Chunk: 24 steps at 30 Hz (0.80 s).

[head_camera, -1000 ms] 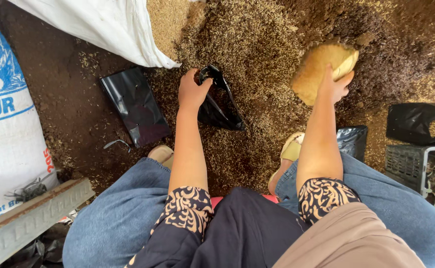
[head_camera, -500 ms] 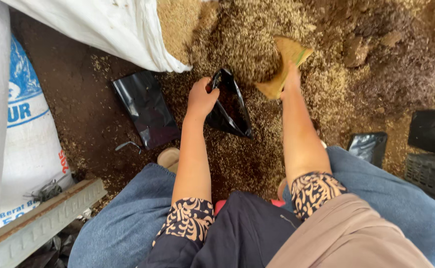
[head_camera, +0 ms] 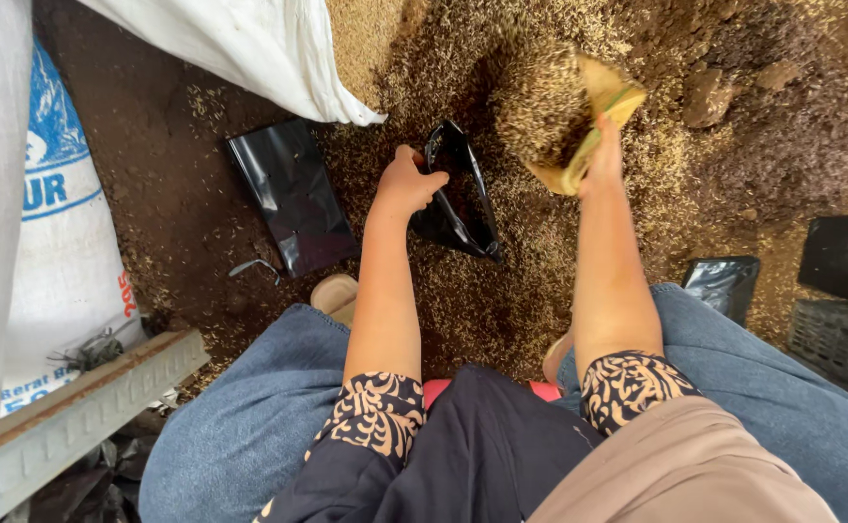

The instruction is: The person scoops grain from a large pile on the floor using a scoop and fills black plastic bags. They repeatedly open bags, fill them with grain, and set them aside.

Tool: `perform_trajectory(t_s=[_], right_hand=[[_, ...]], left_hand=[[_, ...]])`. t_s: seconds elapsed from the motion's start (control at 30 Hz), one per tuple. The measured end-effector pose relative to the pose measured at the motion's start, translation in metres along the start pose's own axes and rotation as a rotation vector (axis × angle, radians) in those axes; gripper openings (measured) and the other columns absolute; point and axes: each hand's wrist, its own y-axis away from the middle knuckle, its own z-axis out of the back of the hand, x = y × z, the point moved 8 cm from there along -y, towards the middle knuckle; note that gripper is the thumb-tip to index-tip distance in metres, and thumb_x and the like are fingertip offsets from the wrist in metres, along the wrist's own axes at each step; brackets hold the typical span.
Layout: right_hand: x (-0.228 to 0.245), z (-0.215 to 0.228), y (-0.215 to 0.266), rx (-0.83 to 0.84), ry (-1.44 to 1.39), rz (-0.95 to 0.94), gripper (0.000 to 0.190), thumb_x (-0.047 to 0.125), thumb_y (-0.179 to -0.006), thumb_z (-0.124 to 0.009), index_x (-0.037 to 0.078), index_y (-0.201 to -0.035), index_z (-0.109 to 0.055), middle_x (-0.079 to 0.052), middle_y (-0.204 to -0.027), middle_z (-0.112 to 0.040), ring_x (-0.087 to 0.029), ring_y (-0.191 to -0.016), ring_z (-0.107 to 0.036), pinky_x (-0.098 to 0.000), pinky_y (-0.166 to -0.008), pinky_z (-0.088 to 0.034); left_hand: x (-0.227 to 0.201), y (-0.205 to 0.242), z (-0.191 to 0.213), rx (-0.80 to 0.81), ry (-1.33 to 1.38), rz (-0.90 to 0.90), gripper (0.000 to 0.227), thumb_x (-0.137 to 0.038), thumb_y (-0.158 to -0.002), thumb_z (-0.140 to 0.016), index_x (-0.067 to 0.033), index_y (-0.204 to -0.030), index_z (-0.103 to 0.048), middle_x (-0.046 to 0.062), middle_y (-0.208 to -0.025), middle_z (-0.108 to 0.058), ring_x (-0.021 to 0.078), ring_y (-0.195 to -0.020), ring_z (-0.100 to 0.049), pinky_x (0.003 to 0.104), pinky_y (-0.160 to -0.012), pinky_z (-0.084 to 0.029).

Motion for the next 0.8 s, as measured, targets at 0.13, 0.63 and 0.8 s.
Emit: perform_trajectory(t_s=[0.13,0.63,0.8], right_hand=[[0.04,0.009,0.047,0.114,0.294,0.194,0.087,0.049,-0.096,-0.054,0.019,-0.163,-0.007,-0.025,-0.166,-0.012,-0.047,-0.152,-0.021,-0.0677,-0.114,-0.036],[-0.025,-0.047,0.147,-0.079,1.336,0.832,0.098,0.043,-0.08,-0.082,0.016,-0.158,-0.027,-0.018,-0.144,-0.036,-0.034,-0.125,-0.048,-0.052,-0.103,-0.048],[-0.045,-0.07,0.198,-0.089,1.53,1.436,0.097,0.04,-0.077,-0.093,0.015,-0.153,-0.037,-0.015,-0.132,-0.041,-0.034,-0.124,-0.044,-0.0523,-0.107,-0.046]], left_hand=[[-0.009,0.004,0.001,-0.012,-0.004,-0.065,0.061,-0.013,-0.082,-0.069,0.0007,-0.136,-0.045,0.017,-0.088,-0.071,0.0244,-0.068,-0.071,0.038,-0.062,-0.057],[0.015,-0.003,0.008,-0.142,0.205,-0.12,0.048,-0.012,-0.088,-0.066,-0.0019,-0.133,-0.054,0.015,-0.091,-0.07,0.0217,-0.068,-0.073,0.037,-0.063,-0.061],[0.024,0.0,0.011,-0.227,0.227,-0.173,0.033,-0.012,-0.089,-0.066,-0.0004,-0.119,-0.06,0.015,-0.087,-0.071,0.0226,-0.067,-0.073,0.038,-0.063,-0.059]])
